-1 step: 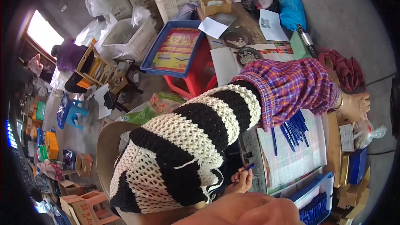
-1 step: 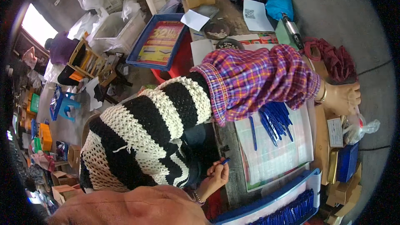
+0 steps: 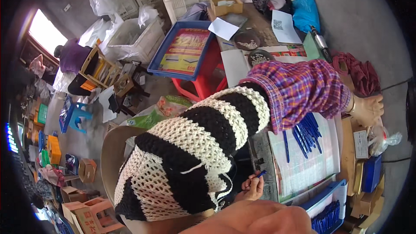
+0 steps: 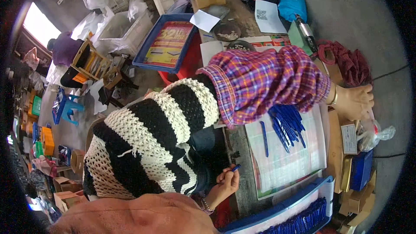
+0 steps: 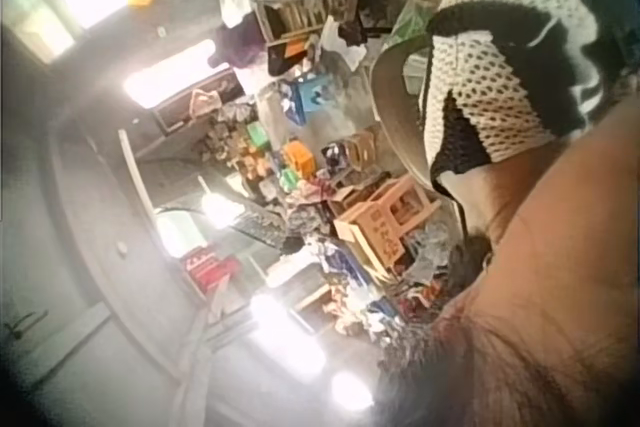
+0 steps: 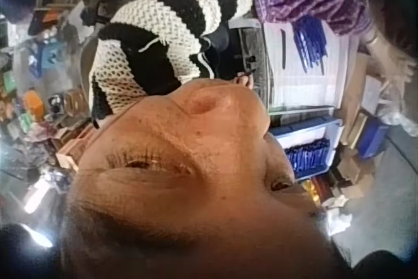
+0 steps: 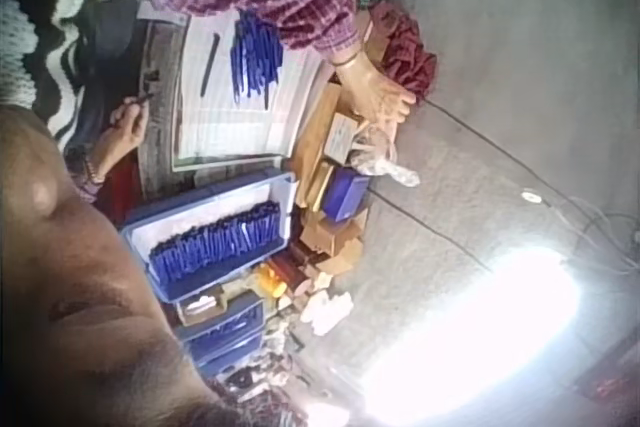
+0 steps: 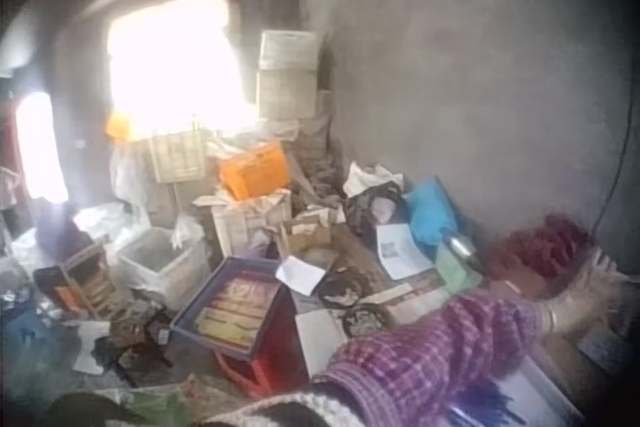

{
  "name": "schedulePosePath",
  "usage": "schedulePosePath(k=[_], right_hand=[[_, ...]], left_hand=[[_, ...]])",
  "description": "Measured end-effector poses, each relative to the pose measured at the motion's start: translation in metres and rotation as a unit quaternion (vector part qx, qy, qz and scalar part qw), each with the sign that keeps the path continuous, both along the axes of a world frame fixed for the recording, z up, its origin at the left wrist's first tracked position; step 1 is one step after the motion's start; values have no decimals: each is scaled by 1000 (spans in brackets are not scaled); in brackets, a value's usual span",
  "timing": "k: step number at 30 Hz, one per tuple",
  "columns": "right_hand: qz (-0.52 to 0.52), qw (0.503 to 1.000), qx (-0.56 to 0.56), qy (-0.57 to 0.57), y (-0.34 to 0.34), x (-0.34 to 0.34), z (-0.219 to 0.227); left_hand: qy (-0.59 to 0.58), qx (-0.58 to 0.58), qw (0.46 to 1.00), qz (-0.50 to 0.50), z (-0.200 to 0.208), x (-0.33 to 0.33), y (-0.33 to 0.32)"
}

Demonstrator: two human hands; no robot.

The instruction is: The recorder is assembling blue ballpoint pens by inserting ink refills into the barrels and attaching the caps.

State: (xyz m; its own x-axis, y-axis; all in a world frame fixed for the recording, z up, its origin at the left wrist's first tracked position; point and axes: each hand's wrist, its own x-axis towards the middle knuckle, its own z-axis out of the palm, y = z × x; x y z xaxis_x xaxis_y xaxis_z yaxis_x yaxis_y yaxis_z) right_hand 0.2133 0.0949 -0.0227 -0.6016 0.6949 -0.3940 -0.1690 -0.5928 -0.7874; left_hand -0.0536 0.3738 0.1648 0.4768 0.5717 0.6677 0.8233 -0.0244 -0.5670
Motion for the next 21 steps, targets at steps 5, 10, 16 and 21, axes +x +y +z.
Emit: schedulePosePath(k=[5, 10, 16, 21], right_hand=[[9, 1000, -5, -2, 1, -1, 1], [-6, 1000, 17, -24, 1, 5, 1], [-87, 989, 46, -111, -9, 18, 19], [-106, 992, 24, -67, -7, 24, 14]], left_hand=[[-156, -108, 981, -43, -30, -24, -61], [-284, -213, 929, -104, -57, -10, -160], [-305, -330, 882, -140, -70, 6, -228], [-362, -424, 814, -161, -72, 10, -263]])
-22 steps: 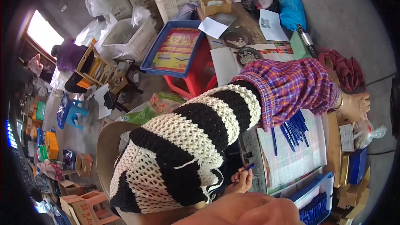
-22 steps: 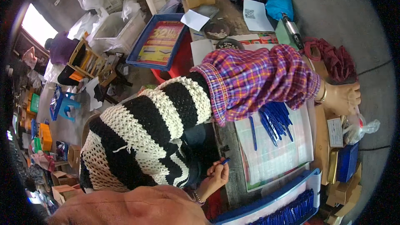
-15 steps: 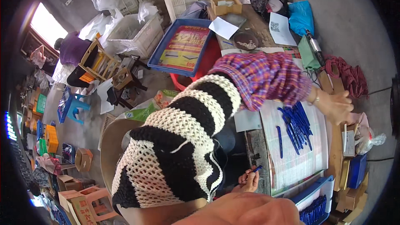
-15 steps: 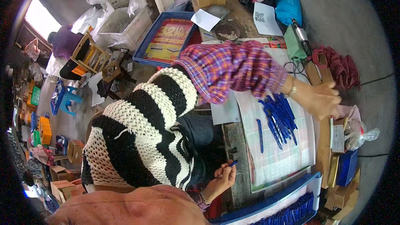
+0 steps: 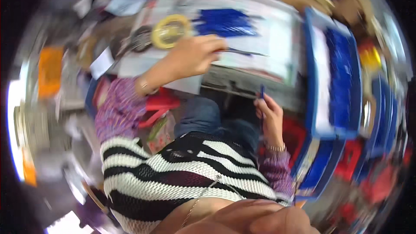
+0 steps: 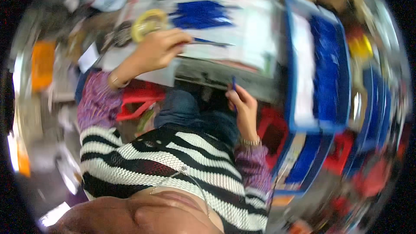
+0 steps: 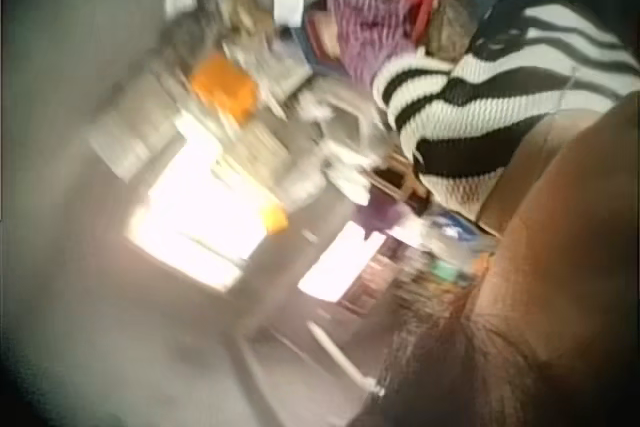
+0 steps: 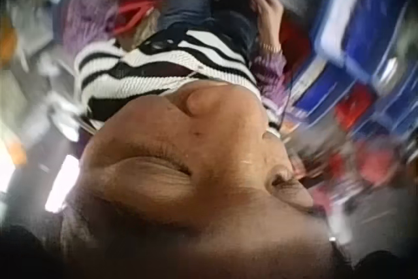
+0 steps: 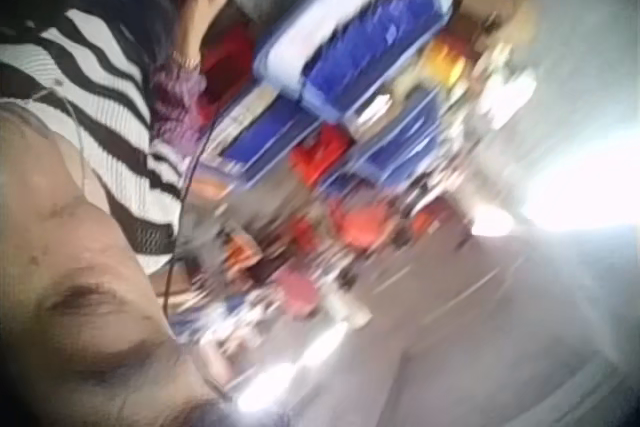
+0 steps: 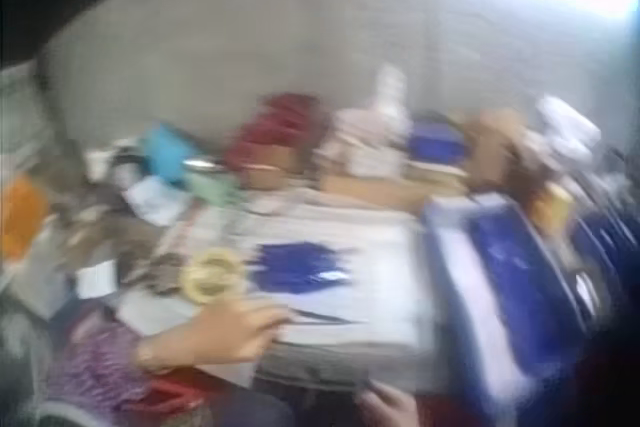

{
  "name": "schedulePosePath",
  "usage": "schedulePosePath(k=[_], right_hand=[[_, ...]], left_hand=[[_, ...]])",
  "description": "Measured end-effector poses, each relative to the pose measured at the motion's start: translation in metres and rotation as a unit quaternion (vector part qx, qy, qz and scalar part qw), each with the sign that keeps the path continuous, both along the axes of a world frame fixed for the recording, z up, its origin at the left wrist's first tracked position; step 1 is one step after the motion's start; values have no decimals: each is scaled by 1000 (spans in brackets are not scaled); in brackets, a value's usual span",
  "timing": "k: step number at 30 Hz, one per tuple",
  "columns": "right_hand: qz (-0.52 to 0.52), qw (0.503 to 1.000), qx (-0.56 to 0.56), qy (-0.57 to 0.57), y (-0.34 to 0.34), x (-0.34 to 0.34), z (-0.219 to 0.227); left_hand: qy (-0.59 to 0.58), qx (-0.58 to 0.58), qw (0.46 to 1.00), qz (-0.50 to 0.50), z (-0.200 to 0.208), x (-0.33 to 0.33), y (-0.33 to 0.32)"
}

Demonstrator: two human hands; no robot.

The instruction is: The recorder is assembling blue ballpoint pens by inserting ink refills into the barrels and attaching the caps.

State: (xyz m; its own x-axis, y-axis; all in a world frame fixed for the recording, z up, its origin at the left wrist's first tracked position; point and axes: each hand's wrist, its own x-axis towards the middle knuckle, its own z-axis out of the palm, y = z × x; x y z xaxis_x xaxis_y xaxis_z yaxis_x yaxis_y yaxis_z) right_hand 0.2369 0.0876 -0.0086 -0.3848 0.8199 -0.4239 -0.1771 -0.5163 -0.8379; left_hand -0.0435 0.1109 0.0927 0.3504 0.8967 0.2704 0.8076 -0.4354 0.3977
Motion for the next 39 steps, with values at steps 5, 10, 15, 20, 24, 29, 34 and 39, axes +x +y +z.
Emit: schedulePosePath(k=[5, 10, 15, 20, 24, 29, 34, 39], right_hand=[[-64, 994, 42, -81, -8, 31, -6], [-68, 951, 142, -264, -11, 47, -4], [-15, 860, 315, -402, -4, 51, -2], [-3, 835, 352, -422, -4, 49, 0], [15, 817, 364, -448, -4, 47, 2], [28, 805, 364, -468, -3, 47, 4], [29, 787, 374, -490, -3, 47, 4], [30, 789, 375, -485, -5, 47, 2]], left_hand=[[10, -104, 989, -103, -8, 41, -10], [32, -105, 980, -168, -17, 67, -11], [66, -88, 981, -163, -17, 75, -12], [85, -74, 981, -160, -18, 78, -14], [106, -60, 979, -165, -20, 80, -11], [135, -41, 974, -177, -18, 89, -2], [158, -1, 967, -200, -18, 97, 6], [204, 0, 947, -247, -10, 100, 16]])
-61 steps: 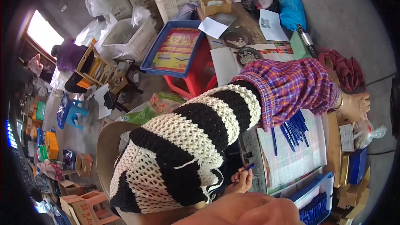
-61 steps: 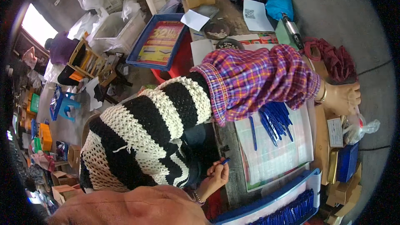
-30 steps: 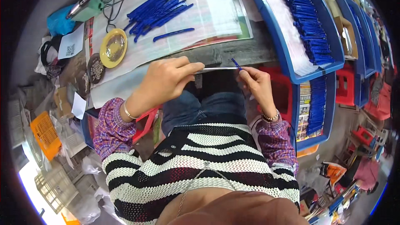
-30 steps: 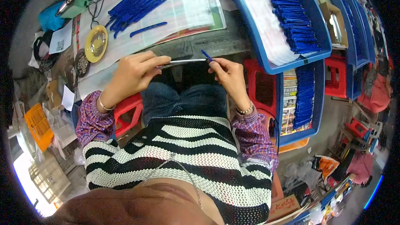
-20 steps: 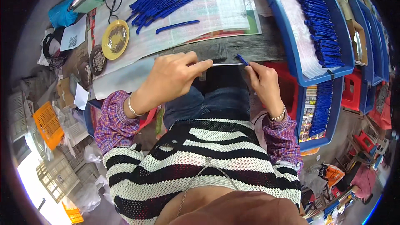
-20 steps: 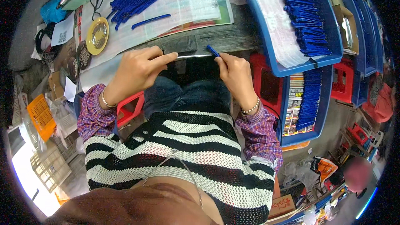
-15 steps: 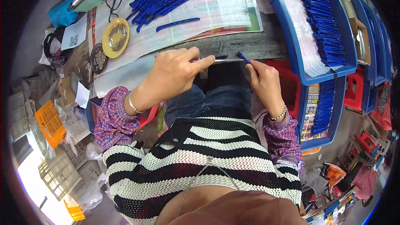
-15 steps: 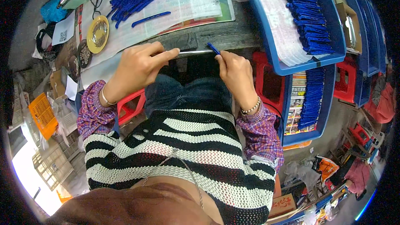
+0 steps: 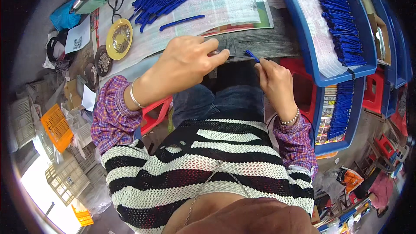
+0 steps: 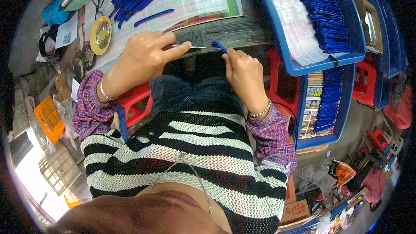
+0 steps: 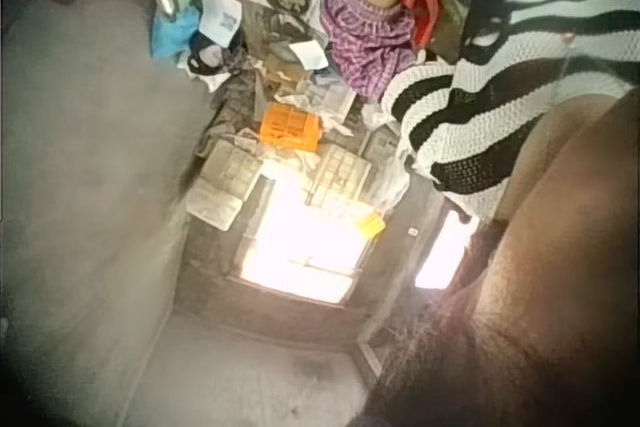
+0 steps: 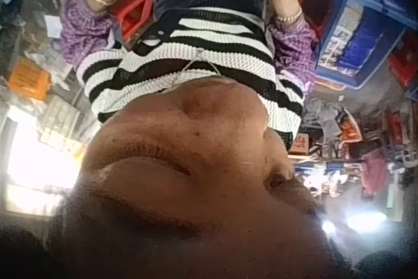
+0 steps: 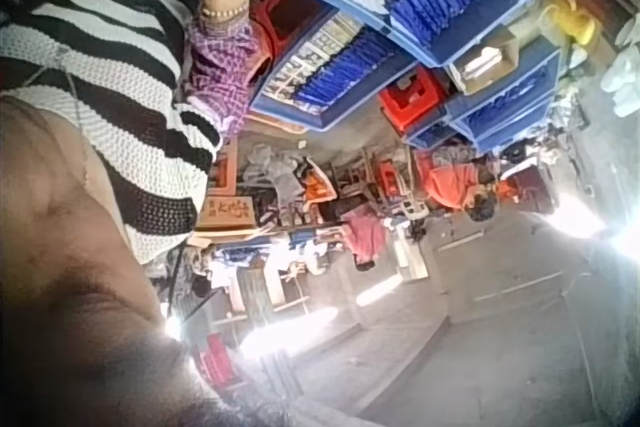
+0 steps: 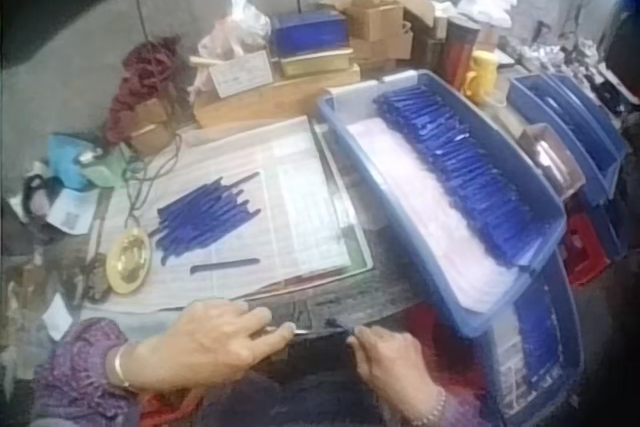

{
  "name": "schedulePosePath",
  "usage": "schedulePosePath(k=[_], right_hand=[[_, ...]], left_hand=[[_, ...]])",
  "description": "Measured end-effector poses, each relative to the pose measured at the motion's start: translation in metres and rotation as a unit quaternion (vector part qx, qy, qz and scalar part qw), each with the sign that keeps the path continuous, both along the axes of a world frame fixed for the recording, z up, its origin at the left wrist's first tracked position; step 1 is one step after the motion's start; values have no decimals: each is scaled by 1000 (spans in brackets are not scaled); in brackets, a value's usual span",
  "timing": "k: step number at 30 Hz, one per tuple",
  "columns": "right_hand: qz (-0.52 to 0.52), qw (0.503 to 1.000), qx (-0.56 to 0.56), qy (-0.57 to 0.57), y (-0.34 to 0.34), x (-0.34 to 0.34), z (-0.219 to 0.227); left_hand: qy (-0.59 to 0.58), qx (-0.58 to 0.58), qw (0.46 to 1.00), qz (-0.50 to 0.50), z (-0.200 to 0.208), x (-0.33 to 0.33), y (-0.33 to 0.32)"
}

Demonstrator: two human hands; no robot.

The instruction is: The recorder is assembling blue ballpoint pens by inserting ink refills into the barrels and attaching the caps.

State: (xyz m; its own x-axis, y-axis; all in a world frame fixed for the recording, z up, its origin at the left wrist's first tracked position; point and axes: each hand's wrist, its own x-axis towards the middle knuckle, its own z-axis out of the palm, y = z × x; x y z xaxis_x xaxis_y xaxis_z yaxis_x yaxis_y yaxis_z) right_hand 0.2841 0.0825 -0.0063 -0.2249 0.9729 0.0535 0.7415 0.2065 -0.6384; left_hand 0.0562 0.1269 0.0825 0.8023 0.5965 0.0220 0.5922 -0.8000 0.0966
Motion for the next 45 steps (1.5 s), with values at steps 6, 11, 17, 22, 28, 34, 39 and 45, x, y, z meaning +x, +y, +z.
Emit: schedulePosePath(k=[6, 11, 17, 22, 28, 34, 39, 45], right_hand=[[0, 1000, 15, -14, -2, -1, -2], [8, 1000, 12, -15, 0, -1, 0], [6, 999, 21, -40, 0, -3, -1], [1, 997, 40, -64, -1, -6, 0], [-12, 997, 67, -41, -4, -6, -5], [-30, 997, 41, 54, -2, 1, -12], [-37, 990, -22, 131, 0, 7, -14], [-103, 937, -152, 296, -12, 3, -29]], left_hand=[[-10, 72, 993, -91, 8, 12, 16], [11, 61, 989, -137, 15, 23, 29], [62, 75, 986, -134, 20, 36, 23], [86, 87, 984, -126, 20, 41, 16], [75, 127, 983, -106, 13, 35, 7], [28, 45, 999, -9, -1, 7, 0], [-117, -106, 986, 61, -14, -10, 13], [-533, -533, 639, 156, -39, 9, 15]])
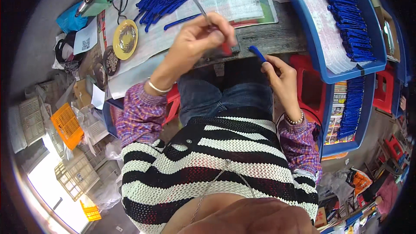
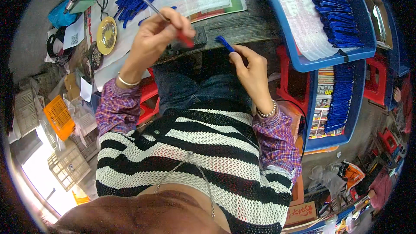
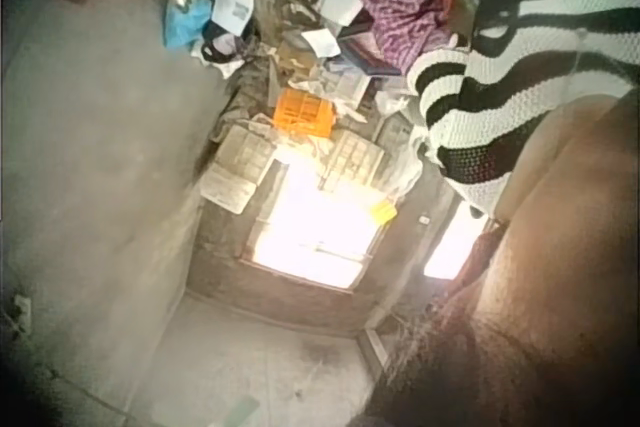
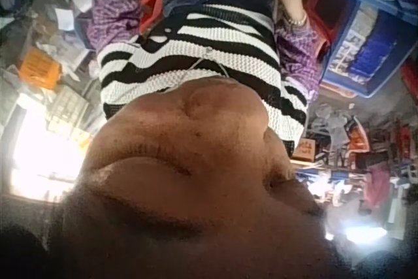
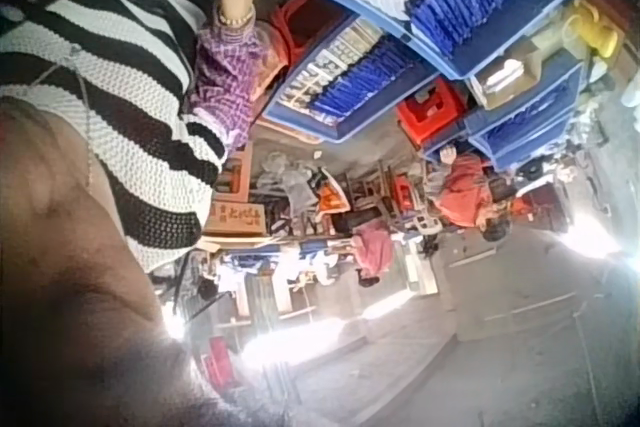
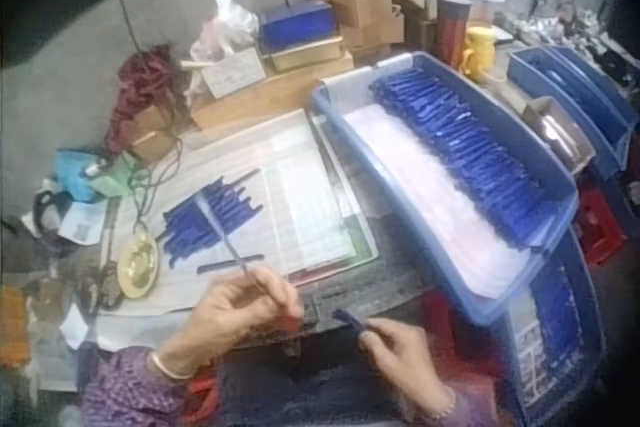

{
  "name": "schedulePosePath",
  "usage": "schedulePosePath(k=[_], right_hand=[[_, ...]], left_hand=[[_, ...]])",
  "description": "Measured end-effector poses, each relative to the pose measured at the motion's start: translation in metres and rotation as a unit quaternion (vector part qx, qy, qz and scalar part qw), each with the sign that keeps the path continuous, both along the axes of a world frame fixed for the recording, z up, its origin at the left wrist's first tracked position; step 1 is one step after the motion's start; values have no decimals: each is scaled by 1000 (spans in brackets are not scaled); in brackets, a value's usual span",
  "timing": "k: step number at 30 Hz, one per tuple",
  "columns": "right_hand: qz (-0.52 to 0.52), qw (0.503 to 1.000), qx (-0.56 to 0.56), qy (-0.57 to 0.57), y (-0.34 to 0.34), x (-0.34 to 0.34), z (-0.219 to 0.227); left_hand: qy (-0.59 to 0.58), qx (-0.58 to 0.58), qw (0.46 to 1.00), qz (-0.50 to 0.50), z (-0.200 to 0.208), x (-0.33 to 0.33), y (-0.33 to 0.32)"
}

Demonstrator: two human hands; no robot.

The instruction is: The recorder is assembling blue ballpoint pens by inserting ink refills into the barrels and attaching the caps.

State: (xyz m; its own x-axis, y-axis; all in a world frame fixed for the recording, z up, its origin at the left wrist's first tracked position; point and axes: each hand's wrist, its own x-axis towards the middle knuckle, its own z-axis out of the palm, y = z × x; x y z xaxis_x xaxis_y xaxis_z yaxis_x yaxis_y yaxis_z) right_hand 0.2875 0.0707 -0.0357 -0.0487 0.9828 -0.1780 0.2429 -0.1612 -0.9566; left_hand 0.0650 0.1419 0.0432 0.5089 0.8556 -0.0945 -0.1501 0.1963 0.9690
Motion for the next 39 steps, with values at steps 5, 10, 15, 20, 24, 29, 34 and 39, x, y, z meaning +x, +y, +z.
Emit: schedulePosePath(k=[5, 10, 15, 20, 24, 29, 34, 39], right_hand=[[-62, 976, -141, 157, -2, -7, 3], [-25, 962, -178, 206, 1, -9, 0], [-19, 957, -169, 237, 2, -8, -4], [-20, 955, -194, 224, -3, -10, 1], [-23, 958, -167, 233, 4, -9, -4], [-29, 947, -165, 275, 4, -12, -1], [-17, 949, -172, 265, 2, -8, -4], [-13, 935, -208, 287, 3, -4, -1]], left_hand=[[-9, 53, 998, -24, -28, 30, -8], [100, 145, 984, -16, -32, 42, -13], [-19, 423, 906, 4, -10, 54, -9], [148, 290, 945, 6, -54, 55, -14], [104, 286, 952, 1, -36, 58, -13], [126, 313, 940, 50, -61, 57, -19], [156, 281, 946, 29, -50, 62, -16], [48, 184, 980, 59, -40, 58, -22]])
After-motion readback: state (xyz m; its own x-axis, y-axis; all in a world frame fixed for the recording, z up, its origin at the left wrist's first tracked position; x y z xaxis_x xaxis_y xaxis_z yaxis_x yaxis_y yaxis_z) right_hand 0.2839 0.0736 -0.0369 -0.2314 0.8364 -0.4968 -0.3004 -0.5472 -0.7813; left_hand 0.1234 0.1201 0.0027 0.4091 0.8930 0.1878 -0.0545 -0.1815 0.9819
